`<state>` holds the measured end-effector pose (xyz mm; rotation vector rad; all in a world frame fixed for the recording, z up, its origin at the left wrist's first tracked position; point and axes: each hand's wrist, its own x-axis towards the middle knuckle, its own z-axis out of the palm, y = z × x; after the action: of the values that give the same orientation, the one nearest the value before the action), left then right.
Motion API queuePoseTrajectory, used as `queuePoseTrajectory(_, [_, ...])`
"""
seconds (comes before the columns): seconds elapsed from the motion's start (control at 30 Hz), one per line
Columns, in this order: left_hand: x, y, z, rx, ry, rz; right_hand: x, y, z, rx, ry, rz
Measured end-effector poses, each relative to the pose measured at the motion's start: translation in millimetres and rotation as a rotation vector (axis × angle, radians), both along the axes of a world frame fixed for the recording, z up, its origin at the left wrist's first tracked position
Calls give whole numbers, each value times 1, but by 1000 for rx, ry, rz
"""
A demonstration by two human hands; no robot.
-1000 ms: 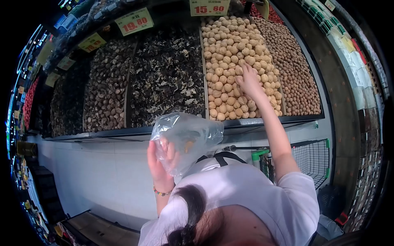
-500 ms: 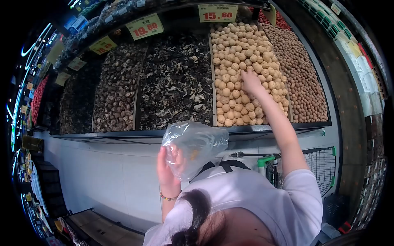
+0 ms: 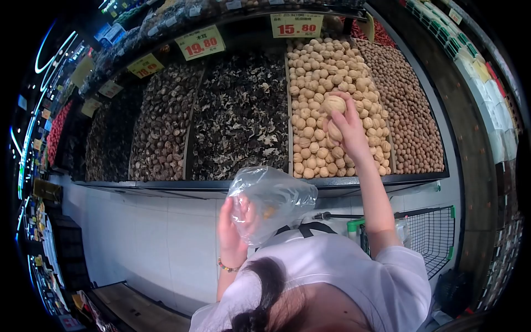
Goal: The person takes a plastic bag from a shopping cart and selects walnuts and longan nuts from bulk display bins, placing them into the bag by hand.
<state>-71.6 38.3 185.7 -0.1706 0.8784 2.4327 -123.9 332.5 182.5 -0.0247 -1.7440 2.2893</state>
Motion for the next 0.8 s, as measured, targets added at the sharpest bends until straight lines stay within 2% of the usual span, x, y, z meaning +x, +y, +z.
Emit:
queuePoseTrajectory(0.07, [-1, 4, 0, -1, 8, 7, 29, -15, 6, -44, 202, 356])
queuePoseTrajectory(0.13, [-2, 9, 1, 6, -19, 6, 49, -38, 11, -36, 48, 662])
queuePoseTrajectory(0.2, [-2, 12, 5, 23, -73, 3, 47, -65, -15, 300, -115, 837])
queuePoseTrajectory(0.27, [-2, 14, 3, -33, -106, 20, 51, -94, -51, 812, -158, 649])
queuePoseTrajectory(0.37, [-3, 23, 4, -161, -212, 89, 53, -110, -88, 979, -354, 577])
queuePoseTrajectory(0.4, [-4, 27, 5, -209, -255, 121, 53, -109, -78, 827, -384, 565])
queuePoseTrajectory(0.47, [-7, 20, 1, -96, -92, 13, 56, -108, -51, 514, -440, 538])
queuePoseTrajectory(0.57, [-9, 12, -3, 48, 1, -129, 51, -107, -61, 152, -327, 528])
queuePoseTrajectory(0.67, [-12, 10, -7, 92, 61, -177, 51, -114, -64, 828, -267, 465])
queuePoseTrajectory(0.7, [-12, 9, -8, 91, 86, -179, 51, -115, -68, 966, -282, 545])
queuePoseTrajectory(0.8, [-14, 7, -14, 31, 86, 15, 43, -92, -69, 916, 35, 544])
